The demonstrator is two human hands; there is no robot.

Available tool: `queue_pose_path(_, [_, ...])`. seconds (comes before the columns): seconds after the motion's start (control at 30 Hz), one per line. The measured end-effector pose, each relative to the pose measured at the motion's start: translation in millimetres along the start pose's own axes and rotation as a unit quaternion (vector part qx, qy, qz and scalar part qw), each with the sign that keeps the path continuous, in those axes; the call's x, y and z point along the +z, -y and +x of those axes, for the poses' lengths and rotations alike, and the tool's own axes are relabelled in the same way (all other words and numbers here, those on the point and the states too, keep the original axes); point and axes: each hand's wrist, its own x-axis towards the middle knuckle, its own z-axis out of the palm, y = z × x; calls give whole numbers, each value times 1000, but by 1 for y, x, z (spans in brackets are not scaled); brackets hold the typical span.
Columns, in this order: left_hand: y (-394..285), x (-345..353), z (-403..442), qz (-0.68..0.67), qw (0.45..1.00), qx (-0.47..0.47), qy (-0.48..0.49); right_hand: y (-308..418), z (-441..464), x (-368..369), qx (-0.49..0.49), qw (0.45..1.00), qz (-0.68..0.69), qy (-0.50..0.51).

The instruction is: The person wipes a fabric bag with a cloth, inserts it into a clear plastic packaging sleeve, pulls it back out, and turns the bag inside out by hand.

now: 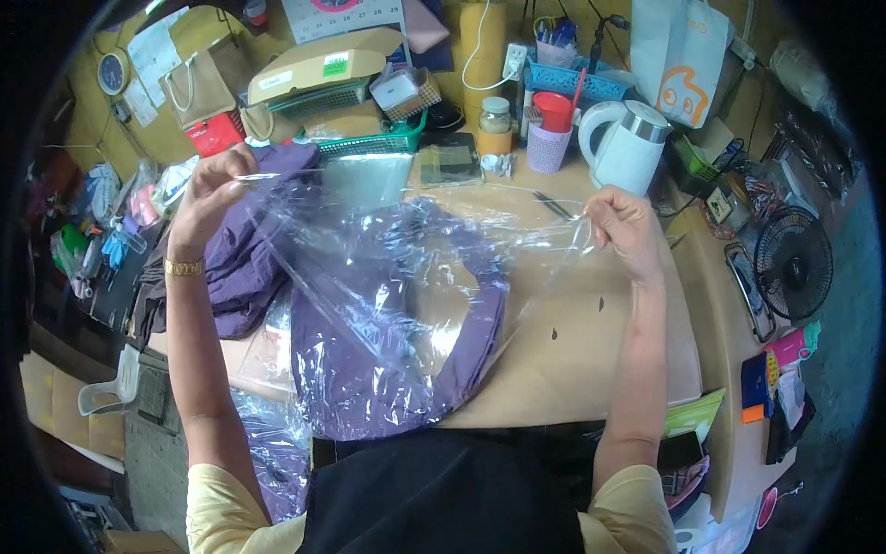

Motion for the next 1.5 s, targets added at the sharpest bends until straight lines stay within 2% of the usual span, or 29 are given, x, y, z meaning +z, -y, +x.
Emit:
queue_pose_path(0.07, [7, 3, 3, -184, 974, 133, -2, -2, 1, -1, 3, 1000, 17, -18])
queue_pose_path(0.13, [4, 3, 3, -221, 961, 168, 17, -8, 2, -6, -64, 997, -26, 46])
queue_pose_path(0.2, [8, -2, -3, -120, 983, 131, 38, -9, -1, -8, -87, 995, 18, 53])
queue_pose_path(0.23, [-12, 1, -10, -51, 998, -11, 38, -8, -4, -8, -107, 991, 61, 58])
queue_pose_path(0.27, [-15, 8, -11, 11, 999, -46, 25, -7, -5, -10, -106, 991, 60, 57])
queue_pose_path(0.33, [-5, 9, -11, 102, 993, -27, 46, -5, -4, -13, -189, 974, 19, 122])
queue_pose_path(0.37, [-1, 7, -12, 102, 993, -28, 47, -5, -7, -15, -188, 974, 20, 121])
queue_pose_path(0.43, [4, 2, -11, 97, 993, 33, 53, -6, -13, -20, -77, 977, -182, 81])
queue_pose_path(0.47, [5, 2, -12, 97, 993, 34, 55, -7, -16, -19, -77, 977, -181, 79])
queue_pose_path(0.53, [4, 4, -15, 4, 999, 34, -4, -10, -18, -15, -35, 997, -53, 46])
queue_pose_path(0.57, [6, 0, -16, 40, 998, 53, -18, -8, -18, -16, -35, 997, -53, 45])
queue_pose_path(0.63, [10, -7, -20, 25, 997, 56, -42, -3, -19, -19, -155, 985, -40, 61])
queue_pose_path(0.73, [14, 8, -22, -45, 995, 57, -71, -8, -19, -8, -172, 983, 15, 60])
queue_pose_path(0.77, [12, 27, -19, -186, 975, 80, -95, -11, -20, 3, -171, 983, 16, 59])
queue_pose_path(0.8, [5, 50, -15, -323, 934, 102, -116, -14, -21, 21, -164, 968, 189, 13])
queue_pose_path(0.83, [-6, 73, -12, -415, 889, 93, -170, -18, -20, 30, -152, 921, 356, -33])
queue_pose_path(0.87, [-1, 79, -10, -416, 889, 93, -169, -31, -18, 30, -152, 921, 357, -34])
queue_pose_path(0.93, [7, 92, -5, -591, 788, 166, -41, -47, -11, 34, -149, 778, 586, 169])
queue_pose_path(0.97, [2, 107, -6, -463, 875, 108, -93, -46, -17, 40, -93, 853, 506, 84])
queue_pose_path(1.0, [-16, 130, -7, -321, 935, 48, -145, -32, -24, 62, -35, 909, 416, -3])
queue_pose_path(1.03, [-31, 154, -8, -248, 962, 11, -117, -25, -28, 88, -67, 968, 238, -31])
queue_pose_path(1.07, [-41, 176, -7, -172, 981, -23, -88, -18, -32, 112, -99, 992, 52, -60])
queue_pose_path(1.13, [-46, 207, -4, -175, 981, -85, -20, 6, -47, 143, -4, 1000, 25, -6])
queue_pose_path(1.2, [-35, 221, -4, -63, 996, -64, 3, 14, -51, 158, 4, 1000, 17, -24])
queue_pose_path(1.23, [-33, 223, -4, -56, 995, -82, 5, 16, -52, 161, 11, 999, 11, -39])
queue_pose_path(1.3, [-23, 228, -4, -47, 994, -100, 7, 15, -54, 166, -20, 999, -20, -42])
queue_pose_path(1.33, [-14, 235, -4, -46, 997, -61, -8, 14, -53, 168, -52, 996, -51, -43])
queue_pose_path(1.37, [-8, 240, -5, -44, 999, -21, -24, 10, -52, 170, -39, 997, -62, -31])
queue_pose_path(1.5, [-27, 237, -7, 26, 996, -79, -23, -2, -49, 177, -76, 996, 4, -47])
